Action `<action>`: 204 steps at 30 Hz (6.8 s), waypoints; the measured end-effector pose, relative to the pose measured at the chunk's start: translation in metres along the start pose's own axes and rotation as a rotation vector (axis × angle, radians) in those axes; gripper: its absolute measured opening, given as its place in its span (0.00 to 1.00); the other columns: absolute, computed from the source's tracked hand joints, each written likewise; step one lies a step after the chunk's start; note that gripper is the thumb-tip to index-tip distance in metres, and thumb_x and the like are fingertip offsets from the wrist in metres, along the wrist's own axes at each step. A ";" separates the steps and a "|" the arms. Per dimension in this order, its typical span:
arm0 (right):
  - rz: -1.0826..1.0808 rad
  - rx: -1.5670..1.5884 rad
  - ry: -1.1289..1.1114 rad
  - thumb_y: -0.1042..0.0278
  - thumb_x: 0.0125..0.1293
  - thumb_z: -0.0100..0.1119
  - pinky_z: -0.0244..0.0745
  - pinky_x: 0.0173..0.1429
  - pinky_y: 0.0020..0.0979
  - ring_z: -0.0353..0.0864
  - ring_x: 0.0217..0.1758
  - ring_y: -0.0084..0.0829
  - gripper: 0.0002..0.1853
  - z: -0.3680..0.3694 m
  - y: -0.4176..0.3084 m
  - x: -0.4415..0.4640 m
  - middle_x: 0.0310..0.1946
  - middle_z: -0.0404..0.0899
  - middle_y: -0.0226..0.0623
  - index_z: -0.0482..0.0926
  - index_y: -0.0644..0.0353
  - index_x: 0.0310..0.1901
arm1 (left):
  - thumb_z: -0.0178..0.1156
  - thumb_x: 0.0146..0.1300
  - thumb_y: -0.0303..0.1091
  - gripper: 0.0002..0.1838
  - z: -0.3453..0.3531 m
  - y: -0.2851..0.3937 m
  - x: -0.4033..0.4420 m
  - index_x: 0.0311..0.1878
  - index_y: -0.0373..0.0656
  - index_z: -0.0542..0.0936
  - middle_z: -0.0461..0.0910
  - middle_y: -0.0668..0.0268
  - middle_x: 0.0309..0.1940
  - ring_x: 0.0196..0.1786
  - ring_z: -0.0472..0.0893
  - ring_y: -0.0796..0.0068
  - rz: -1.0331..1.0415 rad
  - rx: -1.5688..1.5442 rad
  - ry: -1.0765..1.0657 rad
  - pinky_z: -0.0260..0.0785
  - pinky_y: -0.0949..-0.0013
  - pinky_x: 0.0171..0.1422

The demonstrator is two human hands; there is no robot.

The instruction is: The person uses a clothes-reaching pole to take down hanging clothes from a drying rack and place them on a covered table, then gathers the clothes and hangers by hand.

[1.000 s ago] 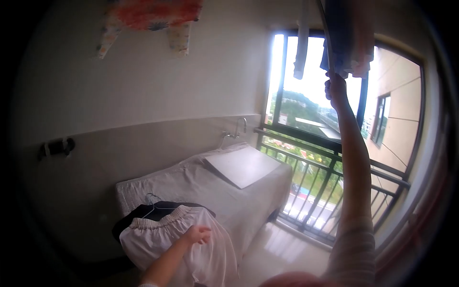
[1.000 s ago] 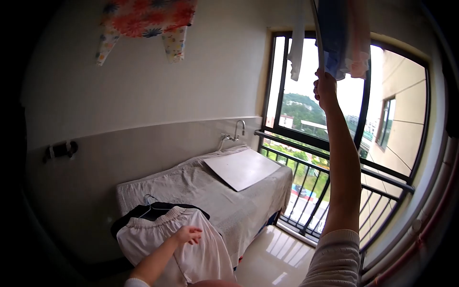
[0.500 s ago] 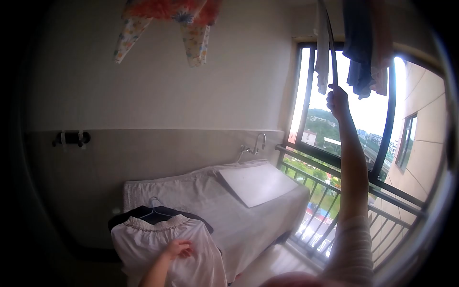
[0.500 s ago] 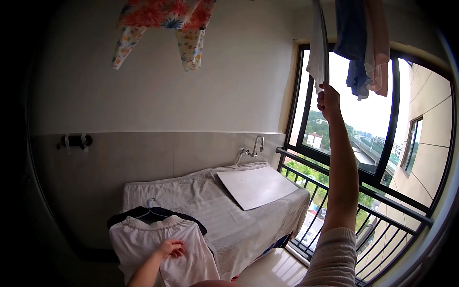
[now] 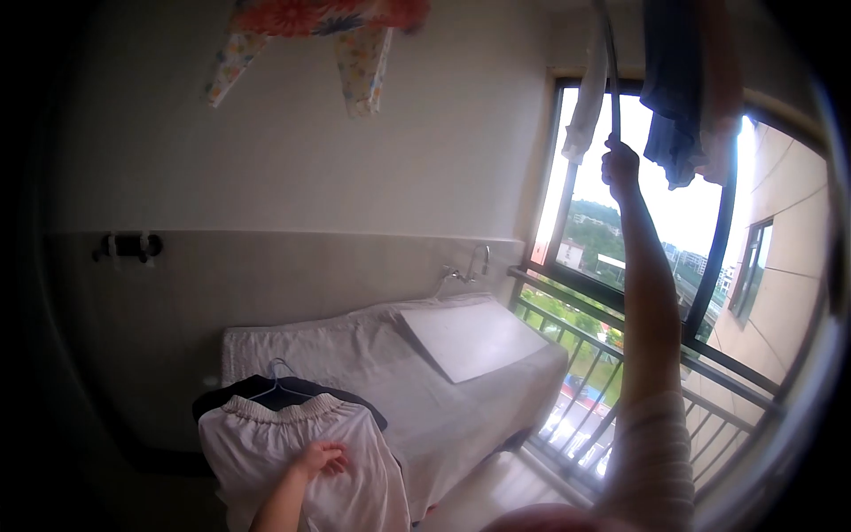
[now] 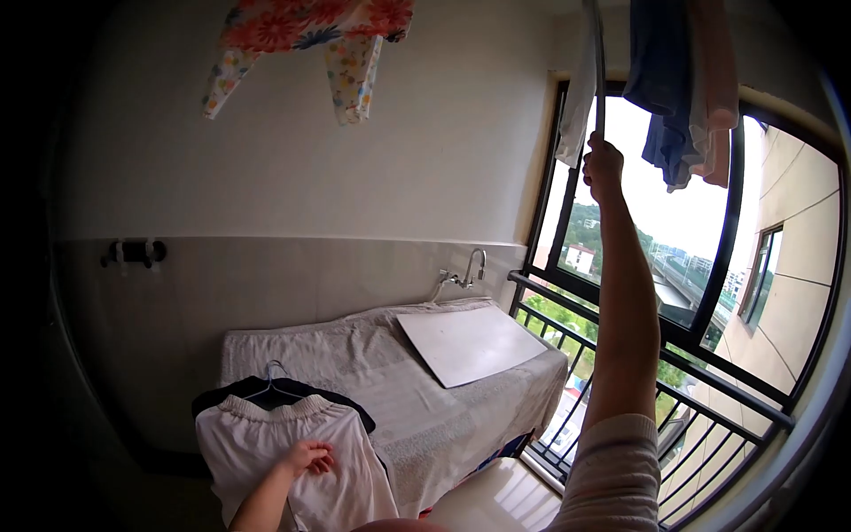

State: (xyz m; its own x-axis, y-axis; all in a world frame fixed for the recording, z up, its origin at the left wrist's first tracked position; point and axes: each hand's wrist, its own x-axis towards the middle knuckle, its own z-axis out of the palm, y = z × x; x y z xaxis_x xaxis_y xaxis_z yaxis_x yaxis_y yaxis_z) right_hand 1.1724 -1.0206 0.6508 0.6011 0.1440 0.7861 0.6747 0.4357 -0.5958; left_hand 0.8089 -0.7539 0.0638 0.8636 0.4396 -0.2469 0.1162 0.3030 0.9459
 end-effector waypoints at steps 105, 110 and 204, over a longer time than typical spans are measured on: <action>0.801 -0.400 0.185 0.63 0.57 0.57 0.42 0.10 0.16 0.49 0.07 0.10 0.11 -0.114 -0.114 -0.611 0.07 0.56 0.18 0.70 0.59 0.24 | 0.52 0.59 0.33 0.11 0.214 0.016 -0.263 0.42 0.40 0.75 0.73 0.75 0.29 0.31 0.69 0.89 -0.014 -0.185 -0.843 0.62 0.81 0.33; 0.873 -0.385 0.084 0.61 0.57 0.58 0.42 0.10 0.15 0.49 0.08 0.08 0.10 -0.139 -0.102 -0.649 0.09 0.57 0.17 0.73 0.57 0.27 | 0.53 0.55 0.37 0.16 0.209 -0.042 -0.279 0.44 0.37 0.74 0.73 0.68 0.28 0.32 0.70 0.81 -0.138 -0.161 -0.672 0.62 0.76 0.34; 1.434 -0.537 0.009 0.64 0.52 0.61 0.62 0.21 0.22 0.65 0.18 0.15 0.12 0.033 -0.220 -1.000 0.13 0.69 0.25 0.74 0.61 0.19 | 0.52 0.60 0.36 0.09 0.109 0.093 -0.284 0.39 0.41 0.75 0.74 0.70 0.22 0.19 0.72 0.83 0.228 0.035 -1.036 0.64 0.80 0.23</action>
State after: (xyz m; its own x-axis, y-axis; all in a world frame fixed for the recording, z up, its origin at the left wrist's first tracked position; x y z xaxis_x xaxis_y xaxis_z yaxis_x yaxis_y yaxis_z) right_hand 0.4086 -1.2309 0.0017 0.8624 0.1436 -0.4854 -0.3895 -0.4243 -0.8175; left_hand 0.6281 -0.9432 0.2446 0.8615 -0.4571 0.2210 -0.1010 0.2723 0.9569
